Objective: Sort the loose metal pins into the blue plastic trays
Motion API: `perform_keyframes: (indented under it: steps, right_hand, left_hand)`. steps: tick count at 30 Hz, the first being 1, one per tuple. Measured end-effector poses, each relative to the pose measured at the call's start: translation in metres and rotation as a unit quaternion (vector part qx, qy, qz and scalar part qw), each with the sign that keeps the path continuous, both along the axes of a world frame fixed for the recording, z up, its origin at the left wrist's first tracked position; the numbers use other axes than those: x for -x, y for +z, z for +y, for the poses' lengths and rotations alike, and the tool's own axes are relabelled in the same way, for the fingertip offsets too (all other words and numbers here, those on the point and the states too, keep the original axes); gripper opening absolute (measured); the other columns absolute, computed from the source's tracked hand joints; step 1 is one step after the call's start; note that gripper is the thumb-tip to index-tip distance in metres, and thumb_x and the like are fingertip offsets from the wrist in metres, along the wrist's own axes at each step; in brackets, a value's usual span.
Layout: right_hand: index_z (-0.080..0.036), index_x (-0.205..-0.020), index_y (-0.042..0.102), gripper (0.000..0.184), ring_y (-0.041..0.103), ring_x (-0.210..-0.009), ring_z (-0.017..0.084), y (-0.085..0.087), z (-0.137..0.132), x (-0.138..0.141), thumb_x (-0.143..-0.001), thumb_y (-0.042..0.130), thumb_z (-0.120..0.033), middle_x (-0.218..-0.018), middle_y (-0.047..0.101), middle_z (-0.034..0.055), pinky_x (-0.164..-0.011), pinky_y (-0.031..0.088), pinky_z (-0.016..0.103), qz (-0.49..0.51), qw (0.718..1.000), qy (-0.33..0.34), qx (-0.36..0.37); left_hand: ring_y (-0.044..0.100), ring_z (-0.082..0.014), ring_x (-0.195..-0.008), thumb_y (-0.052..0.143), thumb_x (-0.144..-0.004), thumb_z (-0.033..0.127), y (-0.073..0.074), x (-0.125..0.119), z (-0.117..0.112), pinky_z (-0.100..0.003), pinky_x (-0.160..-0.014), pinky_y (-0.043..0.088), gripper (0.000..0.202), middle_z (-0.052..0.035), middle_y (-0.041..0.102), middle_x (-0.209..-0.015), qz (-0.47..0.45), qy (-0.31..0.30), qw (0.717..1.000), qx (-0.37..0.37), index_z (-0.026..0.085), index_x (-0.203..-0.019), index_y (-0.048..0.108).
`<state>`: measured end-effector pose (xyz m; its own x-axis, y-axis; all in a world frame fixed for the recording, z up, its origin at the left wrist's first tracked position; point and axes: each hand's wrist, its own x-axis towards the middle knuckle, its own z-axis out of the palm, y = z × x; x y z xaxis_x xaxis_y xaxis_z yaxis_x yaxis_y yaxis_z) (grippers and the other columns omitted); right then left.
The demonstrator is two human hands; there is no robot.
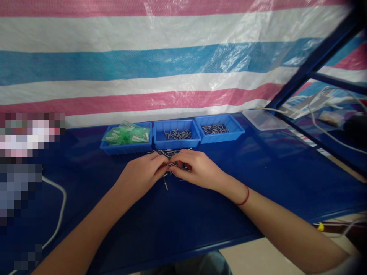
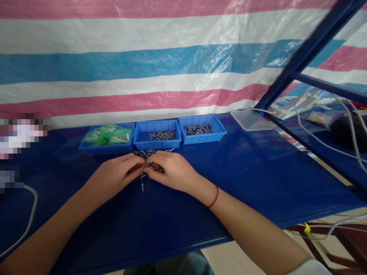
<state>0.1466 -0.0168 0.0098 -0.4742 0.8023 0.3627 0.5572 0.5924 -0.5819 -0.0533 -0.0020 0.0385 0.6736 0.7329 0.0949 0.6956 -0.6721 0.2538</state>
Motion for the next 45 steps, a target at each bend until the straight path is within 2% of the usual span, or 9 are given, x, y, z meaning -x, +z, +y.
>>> perform_keyframes:
  steps: [5,8,14,18,23,29,37,42,45]
  right_hand:
    - [-0.016,-0.082,0.063,0.014,0.054,-0.066,0.011,0.0016,0.0007,0.001,-0.09,0.053,-0.022,-0.074,0.061,0.0017,-0.063,0.039,0.023,0.048,0.999,0.002,0.02]
    - [-0.015,-0.08,0.061,0.017,0.049,-0.061,0.009,0.0029,0.0009,0.0016,-0.091,0.051,-0.023,-0.071,0.057,-0.0001,-0.059,0.036,0.022,0.079,0.995,0.002,0.062]
    - [-0.015,-0.078,0.056,0.026,0.039,-0.055,0.008,0.005,0.0011,0.0014,-0.093,0.048,-0.035,-0.064,0.045,-0.0032,-0.051,0.03,0.022,0.16,0.964,0.022,0.21]
    - [-0.015,-0.08,0.052,0.032,0.033,-0.054,0.008,0.0051,0.0003,0.0005,-0.092,0.048,-0.045,-0.062,0.039,-0.0051,-0.049,0.027,0.022,0.21,0.942,0.025,0.261]
    - [-0.016,-0.08,0.052,0.037,0.034,-0.054,0.008,0.0049,0.0002,0.0001,-0.091,0.048,-0.051,-0.062,0.039,-0.0053,-0.05,0.028,0.022,0.22,0.938,0.027,0.266]
    - [-0.015,-0.084,0.057,0.031,0.037,-0.056,0.008,0.0074,0.0009,0.0013,-0.092,0.049,-0.044,-0.065,0.043,-0.0041,-0.052,0.031,0.023,0.23,0.931,0.056,0.278]
    - [-0.015,-0.083,0.056,0.023,0.037,-0.055,0.008,0.0075,0.0,0.0033,-0.088,0.055,-0.037,-0.064,0.044,-0.0044,-0.051,0.03,0.023,0.254,0.92,0.027,0.296]
    - [-0.016,-0.083,0.056,0.019,0.038,-0.054,0.008,0.0037,0.0009,0.0032,-0.088,0.056,-0.034,-0.063,0.045,-0.0046,-0.05,0.03,0.023,0.269,0.924,0.005,0.271]
    - [-0.016,-0.082,0.057,0.015,0.04,-0.055,0.008,0.0014,0.0013,0.0032,-0.086,0.057,-0.031,-0.065,0.048,-0.0035,-0.051,0.033,0.023,0.283,0.932,-0.02,0.226]
  left_hand:
    - [0.062,-0.0151,-0.083,0.051,-0.093,0.028,-0.0015,0.0006,0.0031,-0.025,-0.073,0.045,0.015,-0.002,0.063,-0.094,-0.071,-0.012,0.997,0.012,0.02,-0.096,0.063]
    - [0.062,-0.0143,-0.082,0.055,-0.09,0.027,-0.0015,0.0014,0.0049,-0.025,-0.075,0.045,0.012,-0.0009,0.064,-0.092,-0.12,-0.005,0.992,0.033,0.02,-0.093,0.064]
    - [0.061,-0.0129,-0.074,0.062,-0.085,0.031,0.0008,-0.0011,0.0037,-0.023,-0.068,0.046,0.013,0.0002,0.067,-0.086,-0.201,0.03,0.972,0.119,0.02,-0.091,0.067]
    - [0.062,-0.0126,-0.069,0.062,-0.085,0.036,-0.0011,-0.003,0.0045,-0.022,-0.064,0.047,0.02,0.0,0.069,-0.082,-0.279,0.076,0.942,0.169,0.019,-0.093,0.067]
    - [0.062,-0.0126,-0.067,0.062,-0.084,0.038,-0.0041,-0.0029,0.0062,-0.021,-0.062,0.047,0.022,-0.0002,0.069,-0.078,-0.32,0.1,0.923,0.187,0.018,-0.09,0.067]
    - [0.063,-0.0131,-0.07,0.062,-0.084,0.038,-0.0042,-0.0042,0.0049,-0.022,-0.064,0.049,0.021,-0.0003,0.069,-0.08,-0.334,0.095,0.917,0.195,0.018,-0.091,0.067]
    - [0.063,-0.0122,-0.071,0.062,-0.085,0.035,-0.0038,-0.0045,0.0041,-0.022,-0.067,0.049,0.018,0.0005,0.07,-0.083,-0.331,0.088,0.92,0.19,0.02,-0.093,0.068]
    - [0.062,-0.0123,-0.07,0.062,-0.085,0.035,-0.0032,-0.0047,0.0037,-0.021,-0.064,0.048,0.018,0.0001,0.069,-0.082,-0.333,0.09,0.919,0.19,0.02,-0.093,0.067]
    - [0.062,-0.0129,-0.07,0.062,-0.085,0.036,-0.0034,-0.0045,0.0038,-0.022,-0.063,0.048,0.019,-0.0004,0.069,-0.082,-0.326,0.092,0.922,0.186,0.02,-0.093,0.067]
